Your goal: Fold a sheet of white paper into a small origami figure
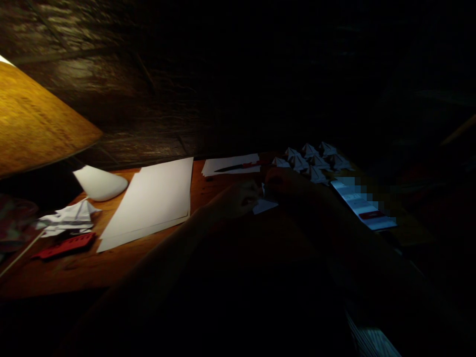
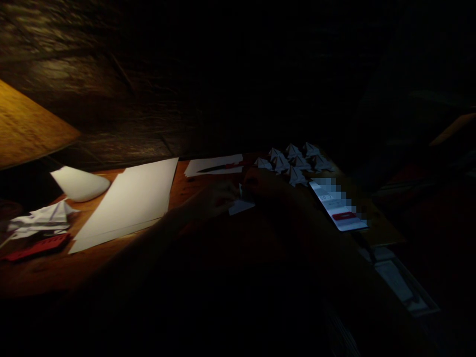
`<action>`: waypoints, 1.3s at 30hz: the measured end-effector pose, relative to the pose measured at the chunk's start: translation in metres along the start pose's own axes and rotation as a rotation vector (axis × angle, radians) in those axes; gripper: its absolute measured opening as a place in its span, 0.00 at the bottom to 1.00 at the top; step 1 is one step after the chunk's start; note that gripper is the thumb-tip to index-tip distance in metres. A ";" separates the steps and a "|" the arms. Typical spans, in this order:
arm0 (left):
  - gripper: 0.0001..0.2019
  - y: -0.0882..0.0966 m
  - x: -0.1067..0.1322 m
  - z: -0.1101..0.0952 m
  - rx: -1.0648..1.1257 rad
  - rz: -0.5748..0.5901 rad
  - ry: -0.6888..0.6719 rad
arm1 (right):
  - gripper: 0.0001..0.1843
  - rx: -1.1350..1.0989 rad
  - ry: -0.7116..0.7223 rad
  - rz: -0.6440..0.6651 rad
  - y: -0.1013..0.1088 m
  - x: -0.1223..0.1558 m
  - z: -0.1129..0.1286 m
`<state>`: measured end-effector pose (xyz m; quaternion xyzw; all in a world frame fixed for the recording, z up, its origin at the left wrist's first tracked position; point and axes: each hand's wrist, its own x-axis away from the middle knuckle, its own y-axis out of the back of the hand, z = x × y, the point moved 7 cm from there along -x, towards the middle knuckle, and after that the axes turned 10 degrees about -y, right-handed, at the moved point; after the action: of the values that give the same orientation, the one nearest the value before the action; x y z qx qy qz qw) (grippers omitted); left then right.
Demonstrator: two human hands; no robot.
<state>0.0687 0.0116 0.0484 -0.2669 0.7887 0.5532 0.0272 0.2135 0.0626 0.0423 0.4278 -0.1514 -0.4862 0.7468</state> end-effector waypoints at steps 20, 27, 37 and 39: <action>0.19 -0.011 0.000 -0.007 -0.002 0.048 -0.068 | 0.06 0.189 -0.298 -0.057 0.004 0.000 -0.014; 0.19 -0.013 0.000 -0.006 -0.026 0.060 -0.052 | 0.07 0.166 -0.301 -0.058 0.005 0.001 -0.009; 0.21 -0.013 -0.001 -0.009 -0.046 0.070 -0.068 | 0.08 0.156 -0.388 -0.036 0.003 0.002 -0.008; 0.22 -0.013 -0.001 -0.010 -0.042 0.060 -0.083 | 0.08 0.166 -0.436 -0.045 0.002 0.003 -0.010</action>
<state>0.0785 -0.0002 0.0416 -0.2205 0.7827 0.5809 0.0375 0.2228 0.0653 0.0373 0.3757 -0.3392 -0.5695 0.6477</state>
